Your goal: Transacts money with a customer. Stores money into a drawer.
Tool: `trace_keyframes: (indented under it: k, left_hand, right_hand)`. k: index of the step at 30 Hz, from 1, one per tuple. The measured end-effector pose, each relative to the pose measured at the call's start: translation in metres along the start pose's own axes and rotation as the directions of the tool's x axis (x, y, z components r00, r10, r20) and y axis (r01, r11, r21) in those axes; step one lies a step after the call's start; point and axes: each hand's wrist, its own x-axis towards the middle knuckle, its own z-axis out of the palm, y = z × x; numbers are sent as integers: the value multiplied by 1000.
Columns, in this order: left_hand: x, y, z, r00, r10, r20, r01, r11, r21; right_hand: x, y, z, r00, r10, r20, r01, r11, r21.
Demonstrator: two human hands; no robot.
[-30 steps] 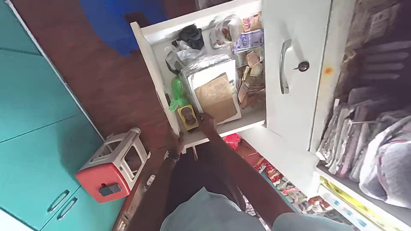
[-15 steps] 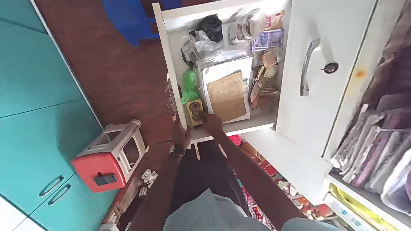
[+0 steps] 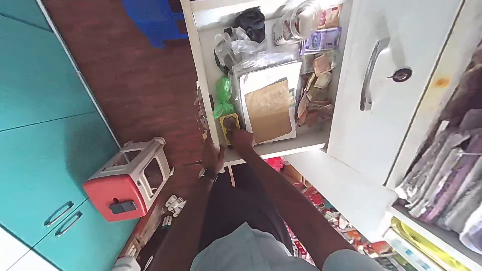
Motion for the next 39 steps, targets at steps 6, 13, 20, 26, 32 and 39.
trace_keyframes:
  k: [6, 13, 20, 26, 32, 39]
  left_hand:
    - [-1, -1, 0, 1000, 2, -6, -2, 1000, 4]
    - [-1, -1, -1, 999, 29, -16, -28, 999, 15]
    - [-1, 2, -3, 1000, 16, -18, -15, 1000, 25]
    - [0, 1, -2, 999, 36, -35, -35, 999, 24]
    - [0, -1, -2, 997, 62, -53, -61, 998, 16]
    - [0, -3, 1, 996, 74, -59, -75, 997, -14]
  right_hand:
    - [-12, -4, -14, 997, -71, -33, 72, 997, 29]
    - [-21, 5, -13, 987, -48, 154, 63, 994, -91]
    - [-15, 24, -13, 993, -15, -113, 37, 980, 196]
    - [-4, 15, -13, 969, -158, -192, 165, 986, 23]
    - [17, 3, -17, 965, -223, -136, 200, 966, -165]
    - [-3, 32, -18, 950, -167, -265, 253, 907, 336]
